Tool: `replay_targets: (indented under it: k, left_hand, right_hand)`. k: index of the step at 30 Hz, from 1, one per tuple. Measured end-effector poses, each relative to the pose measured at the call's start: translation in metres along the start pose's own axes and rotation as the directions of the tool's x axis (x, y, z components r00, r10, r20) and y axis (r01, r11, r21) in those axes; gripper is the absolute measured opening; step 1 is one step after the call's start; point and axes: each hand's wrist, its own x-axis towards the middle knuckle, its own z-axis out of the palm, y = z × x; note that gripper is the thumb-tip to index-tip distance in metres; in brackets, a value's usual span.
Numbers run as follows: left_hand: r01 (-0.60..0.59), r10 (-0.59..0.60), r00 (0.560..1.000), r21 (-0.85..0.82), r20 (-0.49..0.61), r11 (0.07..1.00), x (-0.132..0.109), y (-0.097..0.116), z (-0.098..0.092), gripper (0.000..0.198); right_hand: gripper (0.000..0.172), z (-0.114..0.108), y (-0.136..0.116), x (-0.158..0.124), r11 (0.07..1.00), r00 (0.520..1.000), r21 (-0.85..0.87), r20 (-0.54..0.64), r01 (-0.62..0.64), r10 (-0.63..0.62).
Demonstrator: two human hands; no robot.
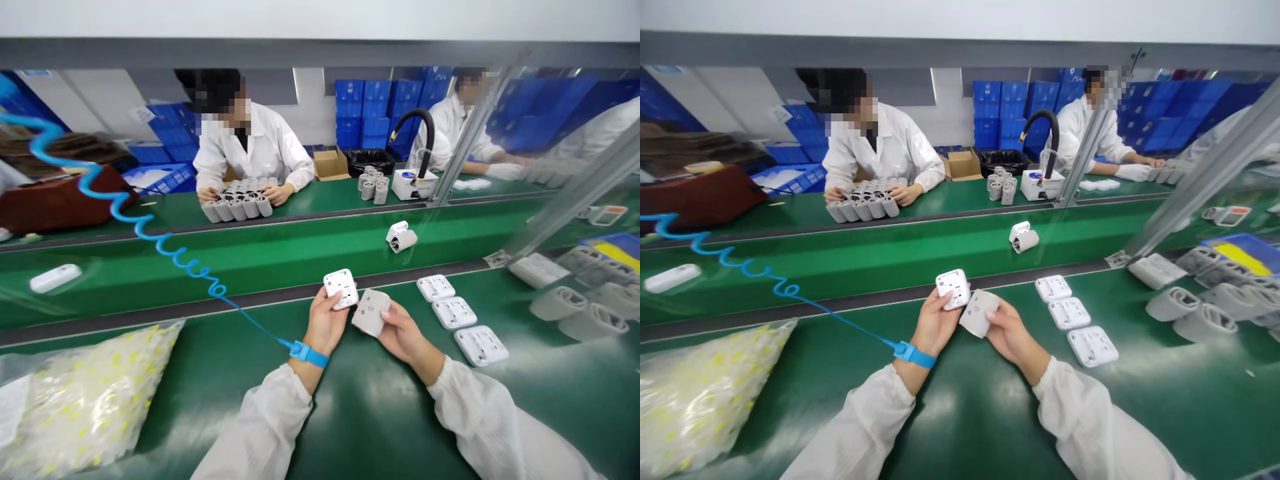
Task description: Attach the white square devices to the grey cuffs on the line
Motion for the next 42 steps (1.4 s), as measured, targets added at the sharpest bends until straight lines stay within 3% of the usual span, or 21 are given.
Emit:
replay_targets:
  k: [4, 7, 11, 16, 24, 31, 36, 42]
  left_hand:
    - [-0.200, 0.215, 0.975, 0.197, -0.056, 0.960, -0.009, -0.012, 0.002, 0.042]
    - [-0.288, 0.315, 0.949, 0.390, -0.006, 0.875, -0.016, -0.014, -0.001, 0.044]
    - [-0.363, 0.380, 0.921, 0.528, 0.080, 0.768, -0.024, -0.010, -0.004, 0.039]
    - [-0.393, 0.324, 0.919, 0.605, 0.227, 0.692, -0.026, 0.000, -0.006, 0.038]
    - [-0.372, 0.249, 0.928, 0.688, 0.277, 0.623, -0.025, 0.004, -0.010, 0.043]
    - [-0.394, 0.203, 0.918, 0.741, 0.340, 0.544, -0.029, 0.006, -0.007, 0.051]
    - [-0.308, 0.068, 0.936, 0.706, 0.346, 0.638, -0.029, 0.013, -0.003, 0.055]
    - [-0.250, -0.003, 0.942, 0.708, 0.335, 0.661, -0.026, 0.018, -0.001, 0.055]
  right_hand:
    - [0.047, -0.006, 0.002, 0.001, 0.999, 1.000, -0.034, 0.017, -0.001, 0.002]
    - [0.046, -0.008, 0.002, 0.001, 0.997, 1.000, -0.076, 0.014, -0.014, 0.015]
    - [0.045, -0.004, 0.000, 0.000, 0.993, 1.000, -0.121, -0.027, -0.001, -0.002]
    - [0.052, -0.004, -0.003, 0.001, 0.982, 0.997, -0.189, -0.080, -0.004, -0.011]
    - [0.055, -0.013, -0.004, 0.003, 0.965, 0.997, -0.264, -0.072, 0.008, -0.028]
    - [0.054, -0.011, -0.005, 0.003, 0.947, 0.993, -0.318, -0.119, -0.054, 0.016]
    - [0.049, -0.010, -0.013, 0.003, 0.915, 0.974, -0.385, -0.226, -0.117, 0.029]
    - [0.047, -0.011, -0.023, 0.002, 0.874, 0.974, -0.451, -0.201, -0.183, 0.100]
